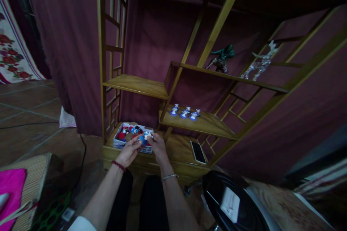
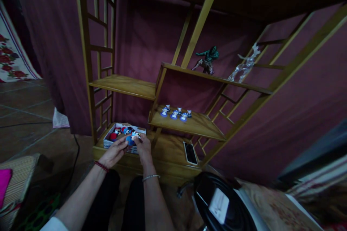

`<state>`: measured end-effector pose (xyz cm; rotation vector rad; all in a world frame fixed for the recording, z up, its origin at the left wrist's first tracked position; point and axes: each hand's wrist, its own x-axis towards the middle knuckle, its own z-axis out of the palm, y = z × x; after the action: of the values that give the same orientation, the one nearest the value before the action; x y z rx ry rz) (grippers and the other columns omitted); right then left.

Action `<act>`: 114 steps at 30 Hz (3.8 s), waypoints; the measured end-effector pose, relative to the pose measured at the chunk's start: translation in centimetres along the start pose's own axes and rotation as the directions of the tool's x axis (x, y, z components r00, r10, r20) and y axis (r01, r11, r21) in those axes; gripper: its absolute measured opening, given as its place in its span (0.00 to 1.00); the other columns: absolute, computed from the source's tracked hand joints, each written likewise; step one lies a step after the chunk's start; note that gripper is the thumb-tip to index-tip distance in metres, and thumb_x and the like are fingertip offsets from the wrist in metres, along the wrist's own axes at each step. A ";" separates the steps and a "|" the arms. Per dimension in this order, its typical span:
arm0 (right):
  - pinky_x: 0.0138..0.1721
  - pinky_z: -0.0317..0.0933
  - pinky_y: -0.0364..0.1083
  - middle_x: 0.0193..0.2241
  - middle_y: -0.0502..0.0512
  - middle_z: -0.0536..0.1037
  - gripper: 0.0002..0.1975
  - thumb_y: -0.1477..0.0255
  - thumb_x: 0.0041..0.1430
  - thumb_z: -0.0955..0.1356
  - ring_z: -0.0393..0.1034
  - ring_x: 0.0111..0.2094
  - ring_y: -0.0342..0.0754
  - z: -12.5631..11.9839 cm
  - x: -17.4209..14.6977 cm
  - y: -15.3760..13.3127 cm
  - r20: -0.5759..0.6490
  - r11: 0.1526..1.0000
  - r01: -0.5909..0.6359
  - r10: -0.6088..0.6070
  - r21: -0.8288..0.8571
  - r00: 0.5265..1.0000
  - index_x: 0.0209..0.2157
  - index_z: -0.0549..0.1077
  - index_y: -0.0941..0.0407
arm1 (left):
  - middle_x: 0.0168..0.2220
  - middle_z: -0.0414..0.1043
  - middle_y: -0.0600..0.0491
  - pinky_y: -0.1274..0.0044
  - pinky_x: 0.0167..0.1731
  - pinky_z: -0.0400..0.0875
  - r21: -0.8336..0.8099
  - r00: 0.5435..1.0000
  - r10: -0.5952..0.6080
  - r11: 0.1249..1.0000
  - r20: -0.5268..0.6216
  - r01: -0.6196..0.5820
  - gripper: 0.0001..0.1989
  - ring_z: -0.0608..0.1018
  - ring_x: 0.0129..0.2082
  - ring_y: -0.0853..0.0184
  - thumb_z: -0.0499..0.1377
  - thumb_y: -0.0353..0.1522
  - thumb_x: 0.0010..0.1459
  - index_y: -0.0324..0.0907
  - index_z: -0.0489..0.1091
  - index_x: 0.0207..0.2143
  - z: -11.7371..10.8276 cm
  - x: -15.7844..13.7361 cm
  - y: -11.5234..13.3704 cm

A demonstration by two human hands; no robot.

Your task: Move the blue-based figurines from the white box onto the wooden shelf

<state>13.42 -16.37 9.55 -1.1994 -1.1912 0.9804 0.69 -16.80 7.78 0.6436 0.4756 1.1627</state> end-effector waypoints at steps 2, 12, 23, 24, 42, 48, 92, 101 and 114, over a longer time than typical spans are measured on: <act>0.37 0.61 0.45 0.31 0.51 0.76 0.13 0.69 0.44 0.66 0.69 0.33 0.46 -0.1 -0.4 -0.7 0.003 1.000 -0.001 0.001 0.015 1.000 0.34 0.70 0.57 | 0.42 0.70 0.49 0.74 0.46 0.61 0.008 1.000 0.010 1.000 0.018 -0.011 0.18 0.70 0.43 0.66 0.62 0.26 0.44 0.39 0.70 0.41 0.5 -0.5 0.2; 0.34 0.64 0.44 0.31 0.51 0.76 0.15 0.69 0.42 0.67 0.70 0.31 0.46 -0.9 -2.2 -3.4 0.036 0.999 0.042 -0.043 0.035 0.998 0.36 0.70 0.56 | 0.43 0.69 0.48 0.77 0.41 0.65 0.034 0.997 0.062 0.997 0.035 -0.063 0.17 0.71 0.40 0.69 0.60 0.26 0.46 0.40 0.69 0.42 2.6 -2.6 0.6; 0.34 0.64 0.44 0.31 0.51 0.76 0.14 0.71 0.41 0.67 0.70 0.31 0.45 -1.6 -2.6 -3.6 0.045 0.992 0.109 -0.106 -0.068 0.993 0.35 0.70 0.55 | 0.42 0.70 0.50 0.78 0.41 0.66 0.028 0.999 0.052 0.998 0.001 -0.052 0.15 0.72 0.38 0.71 0.59 0.25 0.47 0.40 0.70 0.40 3.6 -3.5 0.7; 0.34 0.64 0.44 0.31 0.51 0.76 0.14 0.71 0.41 0.67 0.70 0.31 0.45 -1.7 -2.7 -3.7 0.046 0.992 0.107 -0.104 -0.070 0.994 0.35 0.70 0.55 | 0.42 0.71 0.50 0.78 0.41 0.66 0.028 0.998 0.055 0.998 0.004 -0.055 0.15 0.72 0.38 0.71 0.59 0.25 0.47 0.40 0.70 0.41 3.7 -3.6 0.7; 0.34 0.64 0.45 0.29 0.50 0.76 0.13 0.71 0.39 0.68 0.70 0.30 0.45 -1.7 -4.6 -6.6 0.088 0.988 0.125 -0.118 -0.087 0.989 0.32 0.71 0.55 | 0.35 0.72 0.52 0.79 0.39 0.66 -0.038 0.998 0.059 0.997 -0.019 -0.060 0.12 0.73 0.33 0.72 0.60 0.23 0.46 0.38 0.70 0.36 4.8 -5.1 0.8; 0.35 0.64 0.45 0.30 0.50 0.76 0.12 0.72 0.41 0.68 0.70 0.31 0.46 -1.8 -4.6 -6.7 0.124 0.977 0.161 -0.144 -0.139 0.982 0.32 0.71 0.56 | 0.32 0.73 0.52 0.79 0.39 0.67 -0.080 0.999 0.033 0.996 -0.033 -0.036 0.07 0.73 0.31 0.74 0.59 0.23 0.47 0.37 0.71 0.32 5.1 -5.3 0.8; 0.31 0.56 0.39 0.29 0.52 0.72 0.11 0.68 0.53 0.64 0.65 0.28 0.41 -2.9 -5.7 -10.6 0.491 0.505 0.540 -0.240 -0.674 0.837 0.36 0.72 0.56 | 0.38 0.72 0.54 0.78 0.45 0.64 -0.170 0.998 0.035 0.985 0.059 -0.024 0.15 0.72 0.37 0.73 0.60 0.26 0.46 0.40 0.69 0.39 4.4 -5.8 -1.1; 0.31 0.56 0.39 0.30 0.53 0.73 0.10 0.69 0.51 0.65 0.65 0.29 0.42 -2.5 -6.0 -10.2 0.421 0.488 0.482 -0.236 -0.728 0.876 0.36 0.72 0.55 | 0.43 0.71 0.52 0.76 0.49 0.60 -0.139 0.997 0.056 0.989 0.053 -0.048 0.18 0.71 0.42 0.70 0.60 0.27 0.47 0.42 0.68 0.43 4.3 -5.7 -1.3; 0.33 0.55 0.40 0.32 0.52 0.75 0.08 0.70 0.51 0.63 0.67 0.32 0.44 -2.1 -6.5 -9.7 0.327 0.447 0.394 -0.224 -0.803 0.918 0.34 0.71 0.55 | 0.46 0.69 0.53 0.74 0.53 0.55 -0.120 0.998 0.063 0.991 -0.021 -0.066 0.21 0.67 0.49 0.67 0.61 0.26 0.45 0.45 0.67 0.45 4.2 -5.6 -2.2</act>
<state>14.08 -24.41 18.32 -1.5702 -2.1019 0.1212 3.07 -23.58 9.48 0.5480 0.3980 1.2492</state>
